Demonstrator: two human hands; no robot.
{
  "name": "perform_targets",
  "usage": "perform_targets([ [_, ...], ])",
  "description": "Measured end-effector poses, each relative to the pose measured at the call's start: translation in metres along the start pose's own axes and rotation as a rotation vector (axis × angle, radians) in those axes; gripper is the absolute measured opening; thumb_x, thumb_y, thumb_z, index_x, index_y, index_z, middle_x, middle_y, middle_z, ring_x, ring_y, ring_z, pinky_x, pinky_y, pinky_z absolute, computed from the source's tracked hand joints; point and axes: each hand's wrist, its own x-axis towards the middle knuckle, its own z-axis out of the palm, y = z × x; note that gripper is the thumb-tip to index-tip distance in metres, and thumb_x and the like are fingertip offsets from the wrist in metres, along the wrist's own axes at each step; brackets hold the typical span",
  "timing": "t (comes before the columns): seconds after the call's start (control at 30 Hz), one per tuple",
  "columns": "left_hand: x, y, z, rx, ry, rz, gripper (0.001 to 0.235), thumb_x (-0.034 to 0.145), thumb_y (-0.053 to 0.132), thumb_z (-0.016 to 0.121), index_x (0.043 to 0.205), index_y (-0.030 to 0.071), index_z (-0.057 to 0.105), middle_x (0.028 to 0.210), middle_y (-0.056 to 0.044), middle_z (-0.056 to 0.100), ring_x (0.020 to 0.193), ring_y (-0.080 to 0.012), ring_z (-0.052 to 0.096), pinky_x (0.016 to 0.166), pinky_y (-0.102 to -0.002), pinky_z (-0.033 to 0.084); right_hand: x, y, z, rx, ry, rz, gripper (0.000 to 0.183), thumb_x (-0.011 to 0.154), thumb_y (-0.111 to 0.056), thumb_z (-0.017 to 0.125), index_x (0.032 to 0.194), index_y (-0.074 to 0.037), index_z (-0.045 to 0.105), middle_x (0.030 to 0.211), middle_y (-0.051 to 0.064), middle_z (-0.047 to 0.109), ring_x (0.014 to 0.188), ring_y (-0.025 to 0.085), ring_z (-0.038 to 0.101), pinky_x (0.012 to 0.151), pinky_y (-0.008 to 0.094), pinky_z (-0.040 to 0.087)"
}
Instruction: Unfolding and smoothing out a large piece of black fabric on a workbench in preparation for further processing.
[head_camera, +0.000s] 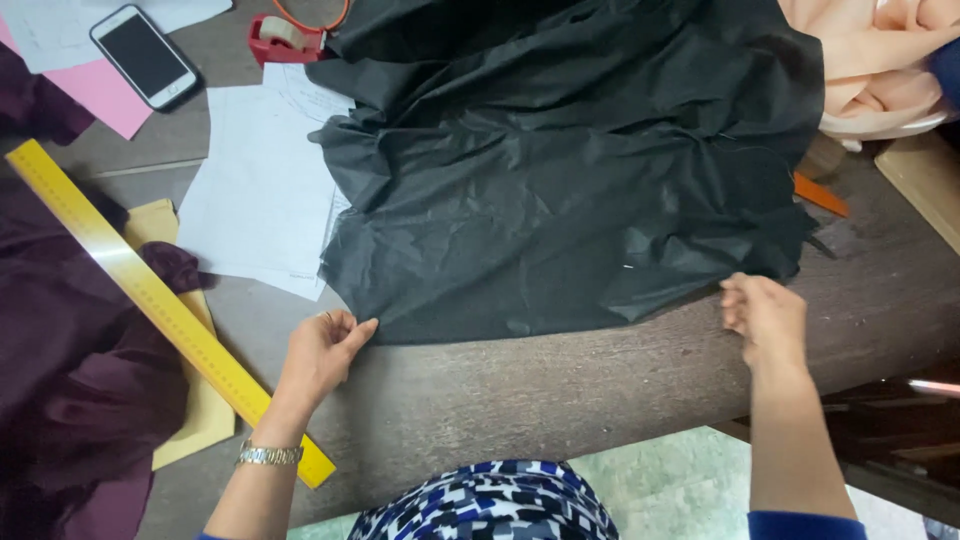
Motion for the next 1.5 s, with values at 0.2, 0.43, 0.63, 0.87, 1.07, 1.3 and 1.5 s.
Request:
perform_targets([
  [0.2, 0.009, -0.023, -0.001, 0.257, -0.099, 0.060, 0.046, 0.091, 0.044, 0.061, 0.060, 0.011, 0.051, 0.048, -0.002, 0.049, 0.049, -0.0143, 0.045, 0.053, -0.032, 0.034, 0.002, 0.022, -0.021, 0.079, 0.102, 0.111, 0.033, 0.108, -0.034, 0.048, 0.091, -0.009, 0.062, 0.080, 0.006, 0.066, 0.048, 0.010, 0.052, 0.045, 0.021, 0.043],
  [0.43, 0.023, -0.030, -0.005, 0.319, 0.044, 0.091, 0.037, 0.087, 0.047, 0.062, 0.071, 0.014, 0.070, 0.057, -0.003, 0.061, 0.059, -0.0159, 0.056, 0.066, -0.031, 0.043, 0.055, 0.000, -0.057, -0.049, 0.317, -0.041, 0.028, 0.106, -0.039, 0.050, 0.104, -0.013, 0.060, 0.093, 0.000, 0.064, 0.078, 0.009, 0.061, 0.066, 0.024, 0.055],
  [0.63, 0.034, -0.017, -0.010, 0.324, 0.147, 0.242, 0.032, 0.088, 0.041, 0.064, 0.074, 0.012, 0.069, 0.067, -0.004, 0.063, 0.062, -0.0210, 0.059, 0.065, -0.035, 0.045, 0.078, -0.019, -0.054, -0.136, 0.249, 0.103, 0.034, 0.100, -0.043, 0.057, 0.108, -0.011, 0.065, 0.098, 0.000, 0.068, 0.080, 0.009, 0.063, 0.069, 0.023, 0.057],
  [0.87, 0.052, 0.006, 0.001, 0.412, 0.109, 0.510, 0.025, 0.086, 0.031, 0.065, 0.105, 0.014, 0.069, 0.104, -0.006, 0.058, 0.103, -0.0254, 0.056, 0.076, -0.041, 0.050, 0.071, -0.042, -0.039, -0.450, 0.093, -0.393, 0.014, 0.089, -0.019, 0.068, 0.101, -0.011, 0.069, 0.099, 0.002, 0.067, 0.088, 0.015, 0.057, 0.083, 0.031, 0.045],
  [1.07, 0.059, 0.029, 0.009, 0.589, 0.018, 0.422, 0.036, 0.085, 0.025, 0.068, 0.121, 0.019, 0.065, 0.102, -0.012, 0.062, 0.101, -0.0310, 0.065, 0.081, -0.039, 0.057, 0.095, -0.038, -0.026, -0.693, -0.082, -0.522, 0.023, 0.083, -0.011, 0.074, 0.106, -0.007, 0.072, 0.090, 0.011, 0.068, 0.085, 0.020, 0.057, 0.080, 0.036, 0.049],
  [1.3, 0.075, 0.031, 0.008, 0.640, -0.073, 0.356, 0.052, 0.082, 0.026, 0.071, 0.132, 0.029, 0.056, 0.102, -0.010, 0.059, 0.100, -0.0292, 0.066, 0.082, -0.038, 0.058, 0.111, -0.050, -0.039, -0.661, -0.137, -0.420, 0.019, 0.079, -0.018, 0.076, 0.097, -0.013, 0.075, 0.083, 0.007, 0.068, 0.079, 0.019, 0.059, 0.072, 0.036, 0.048],
  [1.5, 0.086, 0.018, 0.010, 0.502, -0.092, 0.384, 0.056, 0.079, 0.026, 0.073, 0.132, 0.033, 0.055, 0.097, -0.006, 0.046, 0.079, -0.0228, 0.056, 0.075, -0.038, 0.053, 0.097, -0.077, -0.068, -0.493, -0.380, -0.530, 0.007, 0.080, -0.006, 0.071, 0.086, -0.008, 0.070, 0.105, 0.006, 0.070, 0.113, 0.017, 0.060, 0.106, 0.033, 0.039],
])
